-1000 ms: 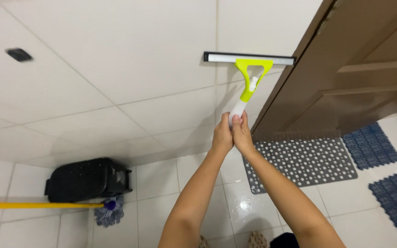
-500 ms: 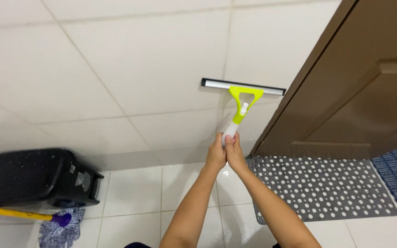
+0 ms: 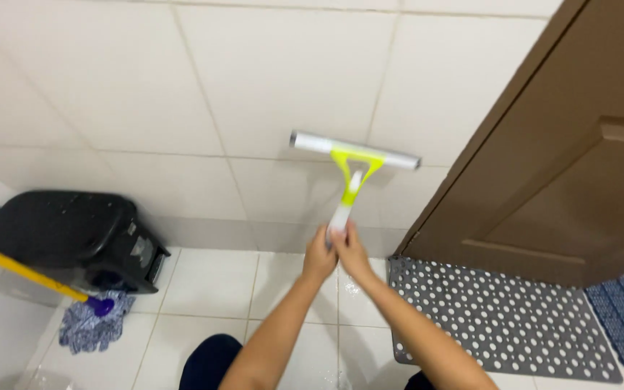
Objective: The person uses a squeegee to wipe water off the tiled walls of a bathroom. They move the squeegee across various sections of the wall, including areas near the sink, toilet, and washing machine. The person also briefly handles a purple cup and a red scoop.
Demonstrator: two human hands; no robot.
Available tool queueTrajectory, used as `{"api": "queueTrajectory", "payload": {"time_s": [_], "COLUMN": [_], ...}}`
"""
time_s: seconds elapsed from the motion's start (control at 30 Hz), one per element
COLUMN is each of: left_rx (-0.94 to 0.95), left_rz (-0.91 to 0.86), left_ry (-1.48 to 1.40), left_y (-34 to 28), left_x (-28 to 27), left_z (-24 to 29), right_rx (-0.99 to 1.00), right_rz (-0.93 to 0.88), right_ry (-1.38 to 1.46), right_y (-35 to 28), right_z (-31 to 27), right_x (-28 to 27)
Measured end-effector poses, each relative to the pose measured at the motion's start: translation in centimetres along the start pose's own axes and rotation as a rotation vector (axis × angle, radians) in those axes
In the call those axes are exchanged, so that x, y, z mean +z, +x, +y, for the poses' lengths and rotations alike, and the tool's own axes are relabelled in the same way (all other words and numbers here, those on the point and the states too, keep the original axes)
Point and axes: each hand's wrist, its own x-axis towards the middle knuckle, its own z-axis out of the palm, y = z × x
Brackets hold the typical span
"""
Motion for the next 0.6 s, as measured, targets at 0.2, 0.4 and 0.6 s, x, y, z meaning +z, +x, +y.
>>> {"api": "queueTrajectory", "payload": {"time_s": [0.2,0.4,0.6], "left_rx": [0.317,0.256,0.033], "left_rz": [0.160,0.210,0.122], "left_ry": [-0.024,-0.009,0.079], "left_y": [15.3,21.4,17.9], "left_x": [-2.0,-5.5,-3.2], "left_z": [15.6,22.0,5.9], "right_rx": [-0.448,-0.468,-0.402], "right_rz": [0.135,0.008,0.055], "right_ry": [0.076,0.073,-0.277], "right_y": [12.1,15.5,14.3], "right_z": [-19.3,-32.4,-18.4], "right_x": [-3.6,-3.2,0.7]}}
